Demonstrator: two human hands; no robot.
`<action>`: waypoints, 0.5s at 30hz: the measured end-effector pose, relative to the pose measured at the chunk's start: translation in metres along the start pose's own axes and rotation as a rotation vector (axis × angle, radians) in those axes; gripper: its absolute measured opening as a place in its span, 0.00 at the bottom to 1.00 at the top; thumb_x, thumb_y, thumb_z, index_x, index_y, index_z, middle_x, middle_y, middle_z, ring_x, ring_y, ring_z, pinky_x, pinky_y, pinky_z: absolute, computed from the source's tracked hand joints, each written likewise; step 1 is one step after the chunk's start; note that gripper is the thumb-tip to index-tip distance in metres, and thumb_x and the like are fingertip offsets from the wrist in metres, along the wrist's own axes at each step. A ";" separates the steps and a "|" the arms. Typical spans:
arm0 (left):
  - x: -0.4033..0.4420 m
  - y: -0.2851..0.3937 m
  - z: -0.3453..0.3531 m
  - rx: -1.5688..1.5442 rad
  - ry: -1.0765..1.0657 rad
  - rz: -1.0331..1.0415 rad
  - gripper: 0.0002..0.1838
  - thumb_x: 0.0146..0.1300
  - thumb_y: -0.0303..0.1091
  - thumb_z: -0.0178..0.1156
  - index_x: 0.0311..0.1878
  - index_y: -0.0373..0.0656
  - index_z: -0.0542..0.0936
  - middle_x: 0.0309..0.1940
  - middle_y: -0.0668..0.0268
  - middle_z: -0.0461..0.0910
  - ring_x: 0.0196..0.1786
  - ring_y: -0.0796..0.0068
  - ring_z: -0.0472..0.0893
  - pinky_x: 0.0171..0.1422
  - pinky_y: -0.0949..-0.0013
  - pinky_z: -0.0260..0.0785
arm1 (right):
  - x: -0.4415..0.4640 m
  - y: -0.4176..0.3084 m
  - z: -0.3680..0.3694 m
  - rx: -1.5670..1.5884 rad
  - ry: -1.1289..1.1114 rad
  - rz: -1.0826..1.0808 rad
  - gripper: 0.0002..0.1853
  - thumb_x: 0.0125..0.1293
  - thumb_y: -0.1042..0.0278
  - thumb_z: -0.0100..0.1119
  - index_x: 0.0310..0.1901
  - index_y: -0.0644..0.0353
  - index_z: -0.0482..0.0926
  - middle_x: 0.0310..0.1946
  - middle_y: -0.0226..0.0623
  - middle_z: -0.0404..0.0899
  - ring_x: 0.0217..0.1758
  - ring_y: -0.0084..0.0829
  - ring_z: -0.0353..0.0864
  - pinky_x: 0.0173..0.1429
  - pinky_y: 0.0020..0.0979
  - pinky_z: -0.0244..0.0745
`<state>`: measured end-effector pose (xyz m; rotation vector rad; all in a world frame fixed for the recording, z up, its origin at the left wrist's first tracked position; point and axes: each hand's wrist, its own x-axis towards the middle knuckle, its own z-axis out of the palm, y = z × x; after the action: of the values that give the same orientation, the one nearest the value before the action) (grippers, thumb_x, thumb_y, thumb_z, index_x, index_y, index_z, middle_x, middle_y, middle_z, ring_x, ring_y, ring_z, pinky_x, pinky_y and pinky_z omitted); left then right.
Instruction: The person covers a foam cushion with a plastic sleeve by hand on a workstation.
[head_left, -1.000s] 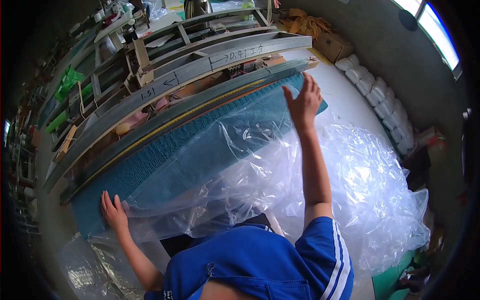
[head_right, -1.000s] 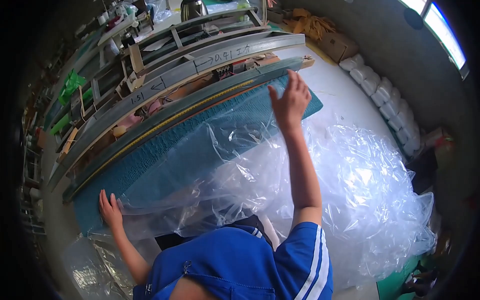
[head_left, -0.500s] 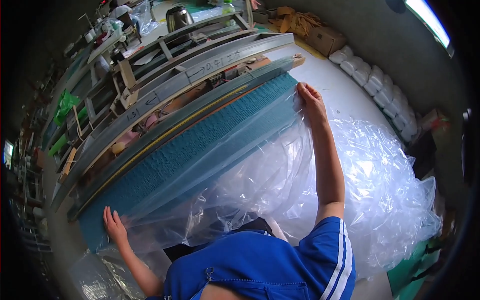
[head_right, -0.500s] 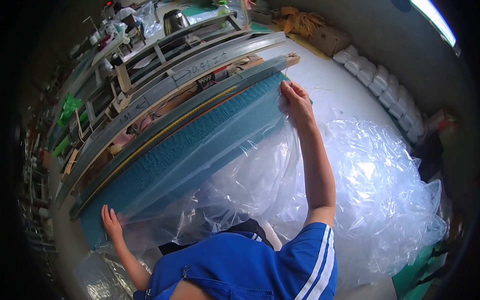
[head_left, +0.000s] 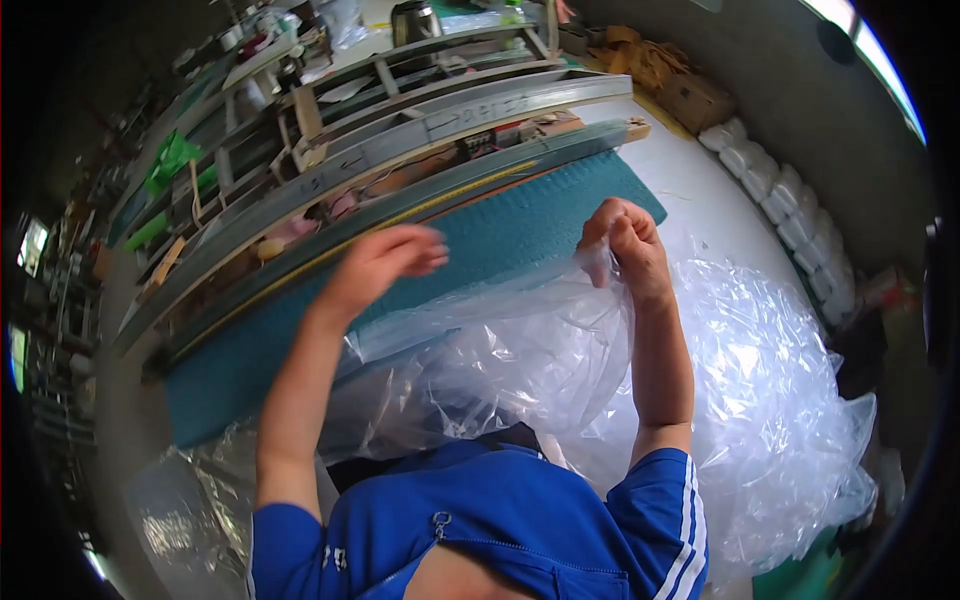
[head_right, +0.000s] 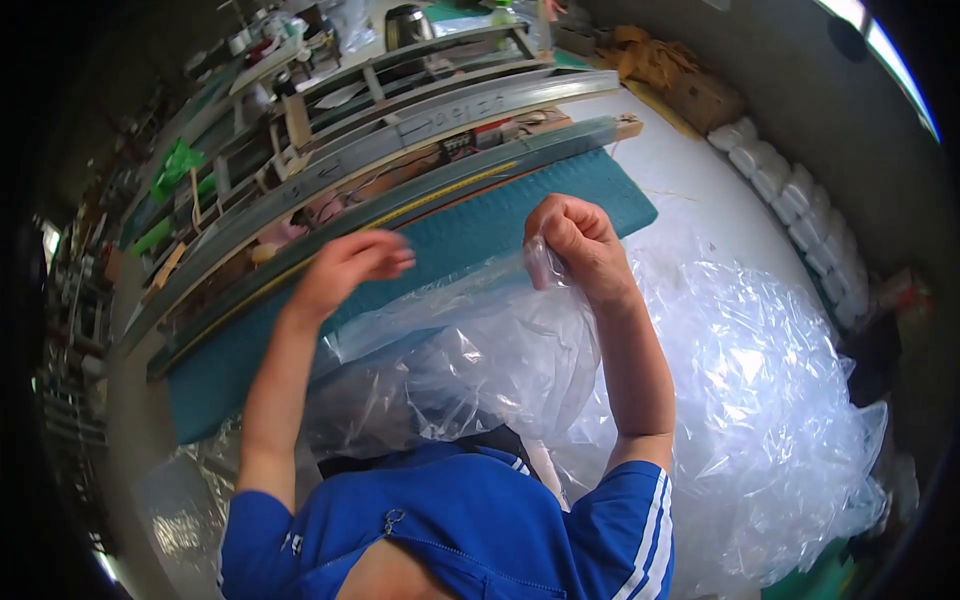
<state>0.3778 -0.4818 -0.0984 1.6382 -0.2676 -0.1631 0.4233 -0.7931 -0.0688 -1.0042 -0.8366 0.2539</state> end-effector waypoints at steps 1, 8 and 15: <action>0.020 0.002 0.022 0.030 -0.097 -0.100 0.15 0.69 0.31 0.47 0.55 0.36 0.73 0.49 0.56 0.78 0.48 0.67 0.80 0.49 0.68 0.75 | 0.001 0.002 0.007 -0.042 0.014 0.010 0.16 0.67 0.57 0.55 0.29 0.61 0.74 0.21 0.30 0.74 0.21 0.18 0.70 0.25 0.20 0.63; 0.010 -0.009 0.141 -0.122 -0.637 -0.329 0.11 0.63 0.35 0.56 0.45 0.39 0.75 0.24 0.70 0.73 0.25 0.81 0.74 0.24 0.76 0.66 | -0.031 -0.025 0.036 -1.999 0.635 -0.537 0.06 0.59 0.74 0.61 0.38 0.61 0.77 0.22 0.37 0.74 0.23 0.29 0.74 0.29 0.27 0.67; -0.016 -0.043 0.101 -0.045 -0.363 -0.314 0.13 0.66 0.36 0.53 0.50 0.39 0.72 0.33 0.67 0.77 0.32 0.80 0.78 0.29 0.77 0.72 | -0.133 0.034 0.103 -1.551 0.442 0.324 0.13 0.57 0.62 0.66 0.30 0.61 0.74 0.18 0.37 0.77 0.19 0.37 0.78 0.23 0.34 0.70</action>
<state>0.3392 -0.5721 -0.1510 1.5920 -0.2770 -0.7040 0.2663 -0.7813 -0.1360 -2.5284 -0.3319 -0.4473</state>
